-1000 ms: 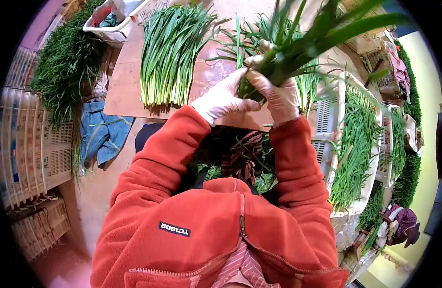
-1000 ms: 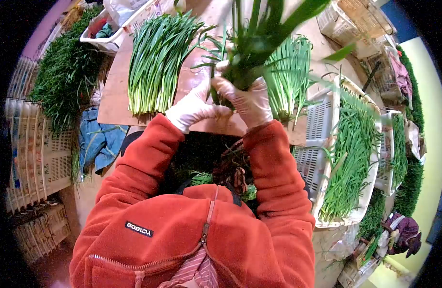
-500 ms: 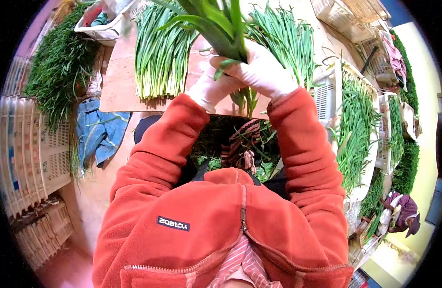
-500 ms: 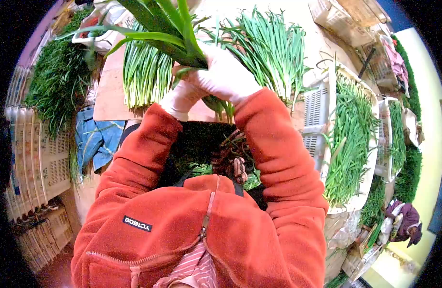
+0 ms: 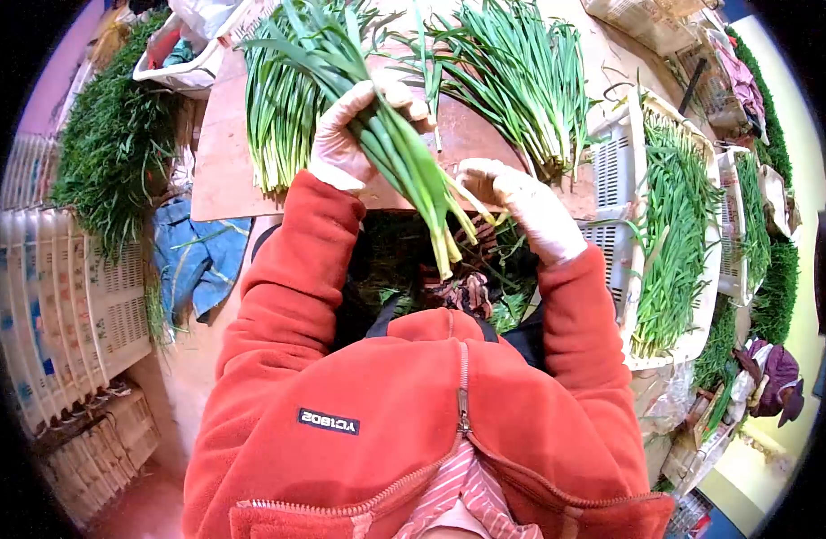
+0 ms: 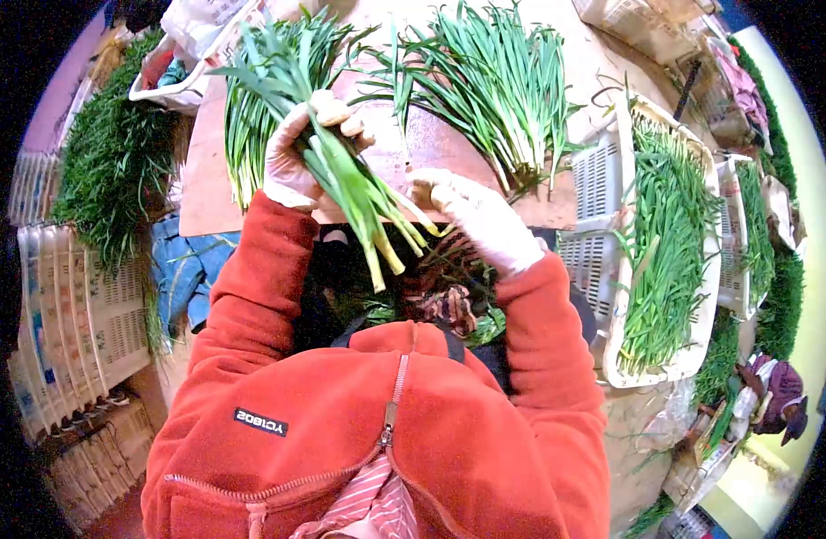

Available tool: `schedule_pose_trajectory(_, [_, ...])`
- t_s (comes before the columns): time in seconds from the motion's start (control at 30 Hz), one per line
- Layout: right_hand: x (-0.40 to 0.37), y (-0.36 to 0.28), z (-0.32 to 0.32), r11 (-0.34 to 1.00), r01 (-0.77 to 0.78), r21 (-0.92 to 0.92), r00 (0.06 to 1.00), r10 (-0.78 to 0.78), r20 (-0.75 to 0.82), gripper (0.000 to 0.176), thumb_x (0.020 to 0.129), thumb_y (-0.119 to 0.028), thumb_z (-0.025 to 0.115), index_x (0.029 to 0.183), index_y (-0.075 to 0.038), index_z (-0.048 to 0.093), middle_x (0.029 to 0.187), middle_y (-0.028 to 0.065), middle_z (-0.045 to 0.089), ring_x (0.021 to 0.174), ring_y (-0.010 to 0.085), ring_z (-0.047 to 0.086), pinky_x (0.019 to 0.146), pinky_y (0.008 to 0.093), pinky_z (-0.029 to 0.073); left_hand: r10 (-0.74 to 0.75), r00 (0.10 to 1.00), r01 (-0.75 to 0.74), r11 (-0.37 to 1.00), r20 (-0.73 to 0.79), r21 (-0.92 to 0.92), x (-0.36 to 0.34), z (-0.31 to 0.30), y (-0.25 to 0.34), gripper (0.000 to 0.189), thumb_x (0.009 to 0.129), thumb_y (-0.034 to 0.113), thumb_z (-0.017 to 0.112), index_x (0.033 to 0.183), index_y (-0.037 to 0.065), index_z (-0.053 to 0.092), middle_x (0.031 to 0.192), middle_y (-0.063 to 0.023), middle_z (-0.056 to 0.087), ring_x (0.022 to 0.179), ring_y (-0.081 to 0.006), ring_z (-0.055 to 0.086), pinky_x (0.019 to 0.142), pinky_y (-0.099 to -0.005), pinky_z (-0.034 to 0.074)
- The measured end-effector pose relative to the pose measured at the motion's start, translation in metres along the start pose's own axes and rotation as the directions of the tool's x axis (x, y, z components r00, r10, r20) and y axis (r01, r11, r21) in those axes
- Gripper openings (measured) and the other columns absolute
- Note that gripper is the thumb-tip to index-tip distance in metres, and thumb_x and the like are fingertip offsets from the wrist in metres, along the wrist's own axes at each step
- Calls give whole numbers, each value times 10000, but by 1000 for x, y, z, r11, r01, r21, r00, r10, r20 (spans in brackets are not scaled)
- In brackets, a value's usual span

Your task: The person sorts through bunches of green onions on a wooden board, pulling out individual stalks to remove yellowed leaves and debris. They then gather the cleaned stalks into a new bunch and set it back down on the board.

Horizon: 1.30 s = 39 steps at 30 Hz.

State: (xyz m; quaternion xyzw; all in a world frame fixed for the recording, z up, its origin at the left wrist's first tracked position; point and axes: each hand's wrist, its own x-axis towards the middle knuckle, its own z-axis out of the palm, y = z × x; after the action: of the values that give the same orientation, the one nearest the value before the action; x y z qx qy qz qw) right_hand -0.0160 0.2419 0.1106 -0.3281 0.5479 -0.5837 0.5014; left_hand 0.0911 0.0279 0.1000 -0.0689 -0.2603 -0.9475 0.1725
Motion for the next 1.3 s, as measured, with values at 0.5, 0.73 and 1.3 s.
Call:
schedule_pose_trajectory(0.5, [-52, 1, 21, 965, -220, 140, 942, 248, -228, 225, 868, -119, 566, 1047, 15, 592, 862, 2, 626, 560, 30, 431, 515, 157, 360, 113, 960, -31, 952, 255, -306, 5, -6, 13, 193, 880, 282, 474, 824, 98, 479, 587, 36, 441, 560, -99, 396, 645, -284, 343])
schedule_pose_trajectory(0.73, [-76, 46, -31, 288, -140, -947, 976, -123, -181, 425, 825, -312, 602, 1109, 0, 549, 973, 111, 614, 786, 215, 576, 700, 351, 451, 126, 962, -73, 973, 243, -217, 2, -7, 17, 225, 890, 307, 454, 836, 94, 504, 562, 41, 430, 544, -102, 400, 620, -278, 345])
schedule_pose_trajectory(1.3, [34, 47, 66, 936, 106, -337, 909, -229, -349, 308, 786, -54, 583, 1081, -73, 496, 881, 136, 598, 805, 255, 588, 758, 328, 449, -10, 961, -10, 997, -278, -70, 4, 0, -18, 822, 683, 707, 486, 1184, 55, 478, 1108, -160, 556, 949, -364, 566, 884, -531, 436])
